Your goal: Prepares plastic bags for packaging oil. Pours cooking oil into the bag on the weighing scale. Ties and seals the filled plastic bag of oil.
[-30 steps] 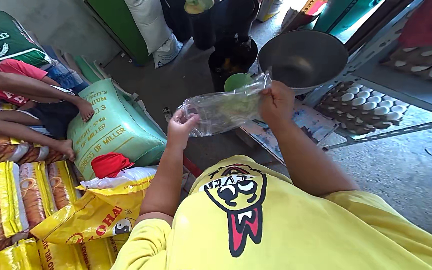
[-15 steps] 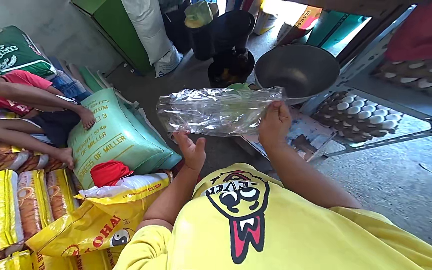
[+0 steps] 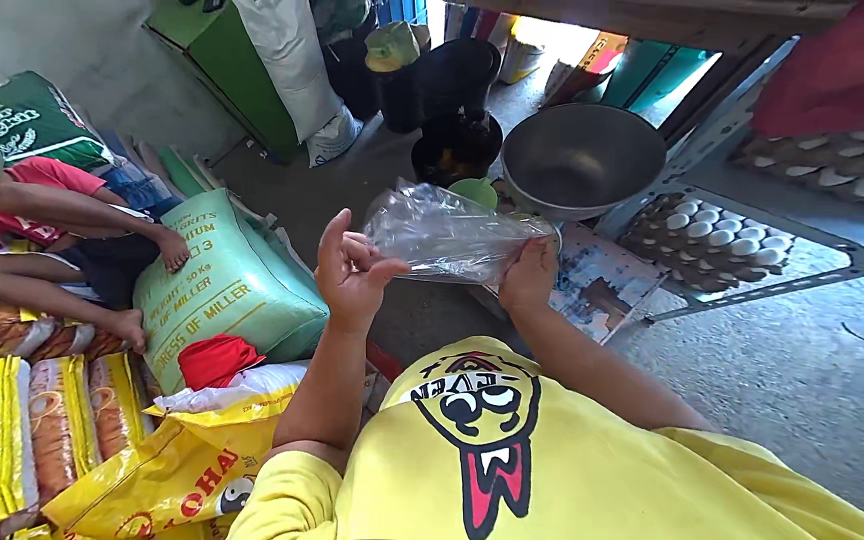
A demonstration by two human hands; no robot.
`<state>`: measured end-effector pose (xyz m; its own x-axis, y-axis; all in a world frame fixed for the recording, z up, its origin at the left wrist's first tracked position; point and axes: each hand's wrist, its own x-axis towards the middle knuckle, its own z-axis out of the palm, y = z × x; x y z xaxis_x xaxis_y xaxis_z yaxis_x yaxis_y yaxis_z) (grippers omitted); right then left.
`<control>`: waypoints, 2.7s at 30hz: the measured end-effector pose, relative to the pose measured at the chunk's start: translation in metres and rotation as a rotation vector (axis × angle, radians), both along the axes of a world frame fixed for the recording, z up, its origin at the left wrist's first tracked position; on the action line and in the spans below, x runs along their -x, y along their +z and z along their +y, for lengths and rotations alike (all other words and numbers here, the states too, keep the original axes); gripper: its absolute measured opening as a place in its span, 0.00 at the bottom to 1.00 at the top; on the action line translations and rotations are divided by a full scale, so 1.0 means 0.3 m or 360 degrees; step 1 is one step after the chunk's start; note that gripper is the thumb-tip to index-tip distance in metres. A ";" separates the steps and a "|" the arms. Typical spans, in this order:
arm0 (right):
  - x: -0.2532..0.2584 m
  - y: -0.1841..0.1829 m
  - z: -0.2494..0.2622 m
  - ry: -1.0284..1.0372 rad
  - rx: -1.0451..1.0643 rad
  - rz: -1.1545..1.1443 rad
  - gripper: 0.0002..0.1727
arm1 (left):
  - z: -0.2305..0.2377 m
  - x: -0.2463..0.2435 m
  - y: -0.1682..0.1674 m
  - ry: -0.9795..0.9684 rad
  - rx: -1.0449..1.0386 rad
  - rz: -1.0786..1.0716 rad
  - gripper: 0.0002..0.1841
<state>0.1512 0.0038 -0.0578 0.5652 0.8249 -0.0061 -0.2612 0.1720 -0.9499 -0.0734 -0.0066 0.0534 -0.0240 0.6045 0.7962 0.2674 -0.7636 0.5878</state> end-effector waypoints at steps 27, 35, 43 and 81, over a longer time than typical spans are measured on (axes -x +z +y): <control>-0.007 0.244 0.190 0.1604 0.0758 -0.2710 0.21 | 0.029 -0.099 -0.218 -0.0436 -0.0002 0.1847 0.06; -0.179 0.511 0.189 0.0868 0.0788 -0.2373 0.25 | 0.220 -0.313 0.033 0.0247 0.0271 0.2053 0.27; -0.480 0.282 0.196 0.0276 0.0835 -0.2124 0.21 | 0.360 -0.686 -0.021 0.0248 0.0159 0.2264 0.30; -0.482 0.030 0.671 0.0419 0.1802 -0.1710 0.19 | 0.958 -0.365 -1.160 -0.0120 0.2617 0.1122 0.29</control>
